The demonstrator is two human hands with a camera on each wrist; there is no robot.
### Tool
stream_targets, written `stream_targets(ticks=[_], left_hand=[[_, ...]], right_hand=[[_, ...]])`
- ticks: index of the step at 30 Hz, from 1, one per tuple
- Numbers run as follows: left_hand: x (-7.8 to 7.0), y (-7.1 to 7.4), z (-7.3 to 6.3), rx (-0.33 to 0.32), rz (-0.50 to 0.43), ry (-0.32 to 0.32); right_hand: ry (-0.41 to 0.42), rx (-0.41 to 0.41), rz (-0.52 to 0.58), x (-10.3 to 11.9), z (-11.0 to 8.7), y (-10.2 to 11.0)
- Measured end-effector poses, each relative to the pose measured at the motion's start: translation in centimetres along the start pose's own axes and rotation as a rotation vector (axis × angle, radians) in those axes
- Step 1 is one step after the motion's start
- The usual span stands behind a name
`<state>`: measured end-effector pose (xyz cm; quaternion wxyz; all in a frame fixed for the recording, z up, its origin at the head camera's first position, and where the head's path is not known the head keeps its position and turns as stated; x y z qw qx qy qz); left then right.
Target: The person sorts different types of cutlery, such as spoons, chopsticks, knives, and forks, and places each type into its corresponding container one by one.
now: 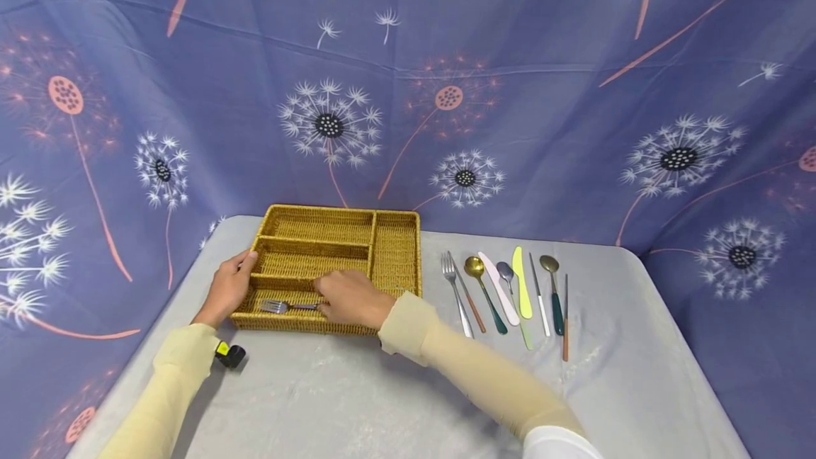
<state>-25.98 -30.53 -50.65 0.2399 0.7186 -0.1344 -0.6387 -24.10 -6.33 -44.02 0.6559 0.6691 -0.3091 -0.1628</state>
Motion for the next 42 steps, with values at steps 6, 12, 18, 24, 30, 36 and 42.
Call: stream_targets(ticks=[6,12,18,24,30,36,42], left_hand=[[-0.1,0.0,0.0,0.001,0.002,-0.001],[-0.2,0.1,0.0,0.008,-0.004,-0.007],[-0.3,0.0,0.0,0.010,-0.009,-0.007],[-0.6,0.3,0.3,0.010,-0.016,-0.017],[-0.6,0.2,0.4,0.022,-0.015,-0.015],[-0.3,-0.2,0.3,0.022,-0.009,-0.009],[0.1,-0.1,0.2,0.010,-0.019,0.010]], right_hand=[[-0.049,-0.069,0.040,-0.8,-3.1,0.7],[-0.122,-0.223,0.147,-2.3,-7.4,1.4],[-0.207,-0.296,0.206,-4.3,-11.5,0.6],[-0.280,-0.343,0.228,-5.9,-14.6,0.1],[-0.292,-0.387,0.249,-6.2,-16.5,-0.4],[-0.357,-0.408,0.272,-7.1,-18.7,-1.3],[-0.442,-0.418,0.293,-8.4,-21.2,-2.2]])
Point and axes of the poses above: each hand's wrist, its own z-axis towards the middle knuckle, its own y-axis out of the back of the hand, x = y × z, the point moved 7 cm from there along z, towards the middle knuckle, and after that the axes turned 7 degrees about -z, right-handed, at the moved point
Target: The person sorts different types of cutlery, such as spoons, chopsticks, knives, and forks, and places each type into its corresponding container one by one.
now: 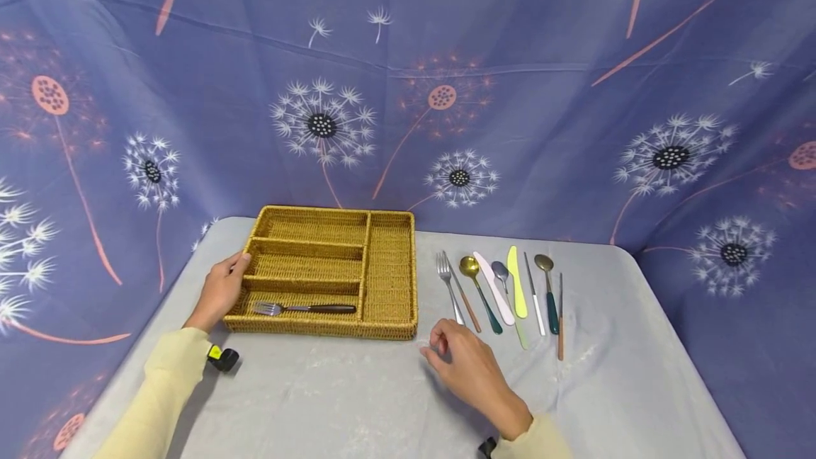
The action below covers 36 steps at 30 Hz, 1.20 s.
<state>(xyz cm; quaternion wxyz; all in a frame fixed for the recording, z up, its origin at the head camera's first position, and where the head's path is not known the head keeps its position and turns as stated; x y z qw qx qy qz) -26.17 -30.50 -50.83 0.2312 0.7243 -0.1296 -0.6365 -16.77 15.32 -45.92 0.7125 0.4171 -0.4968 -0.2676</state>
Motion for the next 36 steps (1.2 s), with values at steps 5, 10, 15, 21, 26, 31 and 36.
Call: stream_targets(ticks=[5,10,15,21,26,31,36], left_hand=[[0.0,0.1,-0.1,0.003,0.006,-0.006],[0.0,0.2,-0.3,-0.003,0.008,-0.006],[0.0,0.1,-0.3,0.003,0.022,-0.008],[-0.2,0.0,-0.2,-0.001,0.022,-0.023],[-0.1,0.2,-0.1,-0.020,0.017,-0.026],[-0.1,0.2,-0.1,-0.011,0.013,-0.021],[-0.1,-0.1,-0.2,0.010,0.013,-0.016]], right_hand=[[-0.048,-0.035,0.021,-1.8,-1.5,0.5],[-0.106,-0.052,0.060,-3.5,-2.9,0.8],[-0.211,-0.052,0.064,-5.4,-4.6,0.8],[-0.327,-0.031,-0.003,-8.0,-6.4,1.7],[-0.319,-0.091,-0.102,-10.3,-6.3,4.6],[-0.279,-0.158,-0.196,-12.8,-5.6,7.8],[-0.311,-0.101,-0.227,-15.7,-4.0,9.4]])
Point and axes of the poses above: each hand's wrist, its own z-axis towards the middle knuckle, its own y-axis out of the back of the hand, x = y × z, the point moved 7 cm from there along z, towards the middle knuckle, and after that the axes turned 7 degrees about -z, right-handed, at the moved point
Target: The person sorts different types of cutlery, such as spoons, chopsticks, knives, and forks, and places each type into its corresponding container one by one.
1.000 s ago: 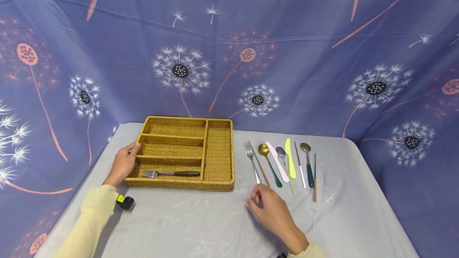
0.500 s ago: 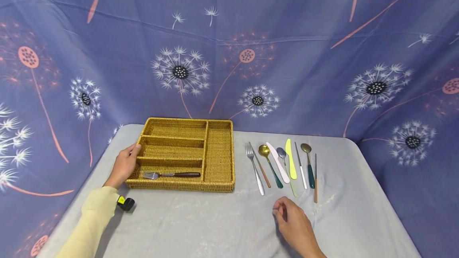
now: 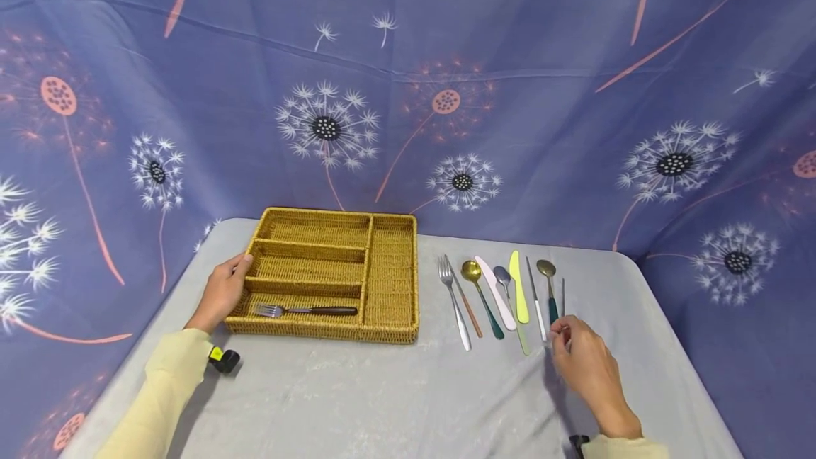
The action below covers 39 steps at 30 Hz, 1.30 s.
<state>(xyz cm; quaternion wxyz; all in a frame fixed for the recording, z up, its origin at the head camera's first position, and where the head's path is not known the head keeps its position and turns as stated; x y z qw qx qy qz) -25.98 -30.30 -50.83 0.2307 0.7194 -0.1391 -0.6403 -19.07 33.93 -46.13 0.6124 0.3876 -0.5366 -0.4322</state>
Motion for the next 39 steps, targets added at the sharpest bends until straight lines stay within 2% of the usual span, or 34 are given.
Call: stream_targets(ticks=[5,9,16,22,29,39], left_hand=[[-0.1,-0.1,-0.1,-0.002,0.000,-0.007],[-0.1,0.1,-0.1,-0.015,-0.002,-0.011],[-0.4,0.1,0.1,-0.015,-0.003,-0.017],[-0.2,0.1,0.1,-0.016,0.000,-0.010],[-0.2,0.2,0.1,-0.023,-0.001,-0.015],[0.0,0.2,-0.1,-0.016,-0.017,-0.005]], right_hand=[[-0.022,0.013,-0.032,-1.9,2.6,0.2],[-0.016,0.012,-0.052,-2.5,4.6,0.4],[-0.065,0.045,-0.079,-3.8,6.7,0.3],[-0.133,0.142,-0.096,-5.0,7.3,0.2],[-0.139,0.271,-0.104,-5.5,7.2,-1.1],[-0.135,0.268,-0.104,-5.7,7.1,-1.4]])
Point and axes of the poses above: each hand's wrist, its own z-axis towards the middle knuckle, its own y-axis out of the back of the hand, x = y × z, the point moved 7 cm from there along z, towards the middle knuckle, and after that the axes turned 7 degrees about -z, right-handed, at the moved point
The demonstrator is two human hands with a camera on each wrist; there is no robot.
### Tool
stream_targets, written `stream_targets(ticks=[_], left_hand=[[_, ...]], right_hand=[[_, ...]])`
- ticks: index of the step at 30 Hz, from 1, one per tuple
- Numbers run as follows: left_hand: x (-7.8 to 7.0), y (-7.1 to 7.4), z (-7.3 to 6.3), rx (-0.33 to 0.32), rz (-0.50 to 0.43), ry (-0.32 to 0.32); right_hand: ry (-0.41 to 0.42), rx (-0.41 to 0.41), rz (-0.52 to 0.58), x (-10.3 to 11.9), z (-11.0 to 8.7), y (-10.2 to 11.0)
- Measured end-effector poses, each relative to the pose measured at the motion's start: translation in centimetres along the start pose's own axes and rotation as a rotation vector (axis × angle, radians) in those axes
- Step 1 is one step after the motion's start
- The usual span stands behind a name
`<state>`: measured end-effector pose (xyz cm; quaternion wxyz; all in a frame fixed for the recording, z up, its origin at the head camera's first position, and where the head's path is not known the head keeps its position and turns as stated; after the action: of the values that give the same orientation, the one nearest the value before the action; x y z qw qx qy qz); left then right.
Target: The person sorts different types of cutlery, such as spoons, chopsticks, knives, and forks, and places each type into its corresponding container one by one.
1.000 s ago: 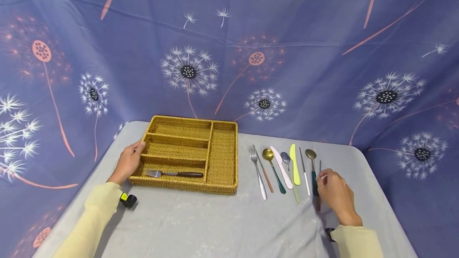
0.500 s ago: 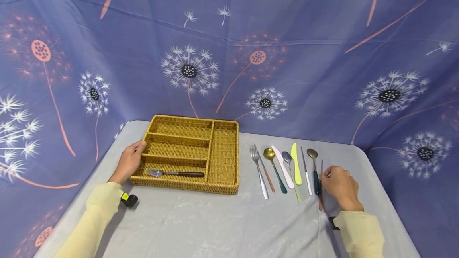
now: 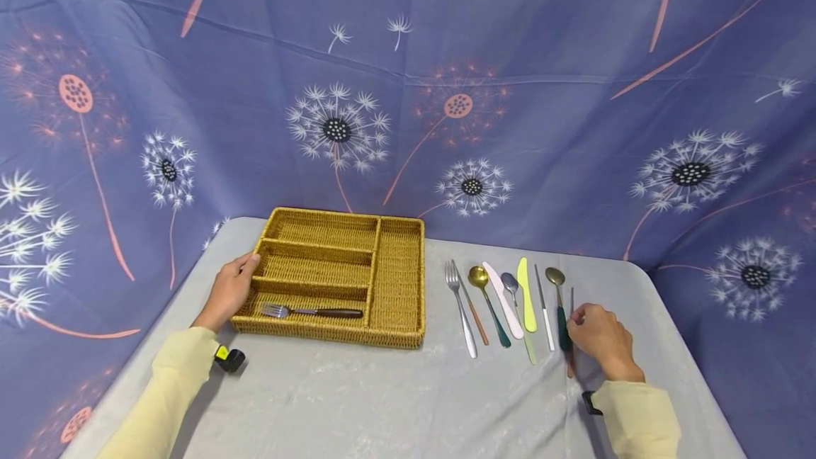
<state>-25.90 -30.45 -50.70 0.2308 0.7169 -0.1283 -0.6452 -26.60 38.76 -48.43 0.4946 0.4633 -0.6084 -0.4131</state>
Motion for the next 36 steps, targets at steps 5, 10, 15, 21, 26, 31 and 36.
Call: stream_targets(ticks=[5,10,15,21,26,31,36], left_hand=[[0.0,0.0,0.0,0.000,-0.009,0.011],[0.1,0.0,-0.1,0.002,-0.009,0.012],[0.1,0.1,-0.2,0.005,-0.004,0.012],[0.2,-0.1,-0.5,0.016,-0.004,0.017],[0.2,-0.1,-0.5,0.009,-0.020,0.021],[0.0,0.1,-0.2,-0.003,-0.015,0.012],[0.0,0.0,0.0,0.002,-0.013,0.004]], right_hand=[[-0.008,0.021,0.001,-0.3,-0.4,-0.4],[-0.045,0.060,0.006,-0.7,-1.1,-0.9],[-0.073,0.095,0.020,-0.8,-1.7,-1.3],[-0.068,0.125,0.016,-0.6,-2.0,-1.9],[-0.072,0.103,0.004,-0.3,-2.0,-1.6],[-0.086,0.098,0.005,-0.3,-1.9,-1.3],[-0.097,0.091,0.011,-0.6,-1.9,-1.4]])
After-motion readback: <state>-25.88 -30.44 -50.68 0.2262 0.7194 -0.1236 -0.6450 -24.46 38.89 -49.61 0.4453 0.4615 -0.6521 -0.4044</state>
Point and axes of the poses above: each hand's wrist, its own z-axis towards the middle knuckle, its own y-axis out of the back of the hand, x = y × z, the point moved 7 cm from there along z, towards the middle knuckle, and after that the axes turned 7 degrees about -z, right-handed, at the moved point
